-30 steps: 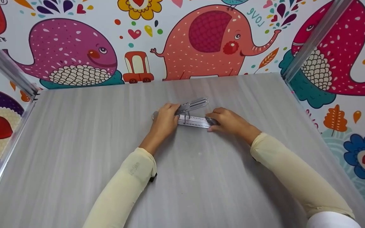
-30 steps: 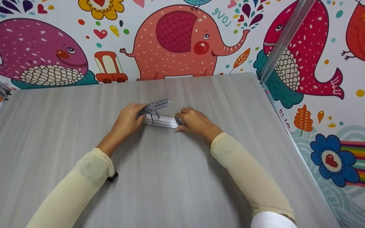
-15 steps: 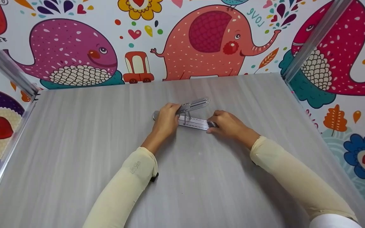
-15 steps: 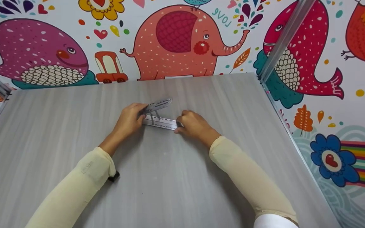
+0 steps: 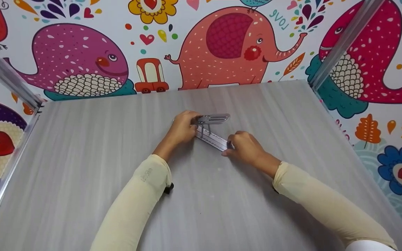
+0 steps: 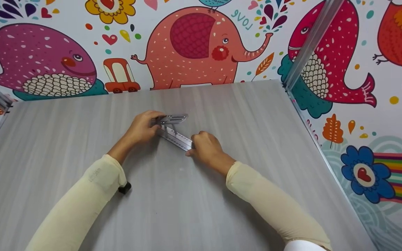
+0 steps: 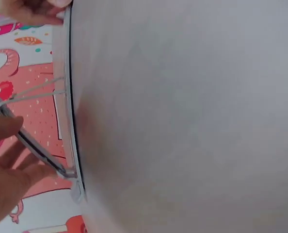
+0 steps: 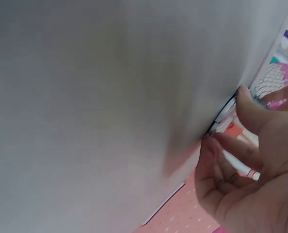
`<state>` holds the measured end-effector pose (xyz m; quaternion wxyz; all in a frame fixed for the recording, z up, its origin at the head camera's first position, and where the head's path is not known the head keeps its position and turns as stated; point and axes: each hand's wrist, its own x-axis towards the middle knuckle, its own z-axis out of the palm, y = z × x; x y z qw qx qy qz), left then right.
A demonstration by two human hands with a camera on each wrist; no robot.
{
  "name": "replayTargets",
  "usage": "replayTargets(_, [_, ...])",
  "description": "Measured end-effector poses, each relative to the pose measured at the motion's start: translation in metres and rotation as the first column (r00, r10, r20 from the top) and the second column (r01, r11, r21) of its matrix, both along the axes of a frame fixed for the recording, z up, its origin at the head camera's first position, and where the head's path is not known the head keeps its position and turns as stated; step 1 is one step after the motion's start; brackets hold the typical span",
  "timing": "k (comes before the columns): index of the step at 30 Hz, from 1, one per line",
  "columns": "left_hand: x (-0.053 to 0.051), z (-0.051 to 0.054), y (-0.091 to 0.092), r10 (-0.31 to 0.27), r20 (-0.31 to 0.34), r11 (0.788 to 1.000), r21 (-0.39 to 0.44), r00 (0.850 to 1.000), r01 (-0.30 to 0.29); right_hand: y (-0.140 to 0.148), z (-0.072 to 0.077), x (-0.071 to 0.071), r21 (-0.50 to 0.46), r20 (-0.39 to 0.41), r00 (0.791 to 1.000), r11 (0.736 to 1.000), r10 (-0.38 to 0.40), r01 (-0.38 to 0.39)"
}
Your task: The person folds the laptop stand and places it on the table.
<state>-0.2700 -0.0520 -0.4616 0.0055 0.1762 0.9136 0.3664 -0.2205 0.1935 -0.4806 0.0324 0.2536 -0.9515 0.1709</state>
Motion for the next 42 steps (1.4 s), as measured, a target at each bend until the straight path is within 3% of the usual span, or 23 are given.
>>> replayTargets(11, [-0.021, 0.0, -0.005, -0.128, 0.083, 0.991, 0.057, 0.988, 0.123, -0.019, 0.004, 0.021, -0.044, 0.105, 0.986, 0.99, -0.131, 0.136])
replayTargets(20, [-0.036, 0.002, 0.003, -0.27, 0.145, 0.961, 0.096, 0.952, 0.259, -0.034, 0.005, 0.031, -0.065, 0.17, 0.966, 0.976, -0.193, 0.207])
replayTargets(29, [-0.046, -0.001, -0.003, -0.328, 0.189, 0.942, 0.142, 0.926, 0.305, -0.051, 0.003, 0.031, -0.063, 0.207, 0.955, 0.971, -0.214, 0.231])
replayTargets(37, [-0.05, -0.004, -0.006, -0.335, 0.228, 0.937, 0.178, 0.914, 0.3, -0.063, 0.003, 0.028, -0.02, 0.231, 0.945, 0.97, -0.23, 0.241])
replayTargets(42, [-0.054, -0.006, -0.004, -0.371, 0.204, 0.92, 0.21, 0.906, 0.33, -0.068, 0.005, 0.026, 0.021, 0.233, 0.938, 0.966, -0.256, 0.258])
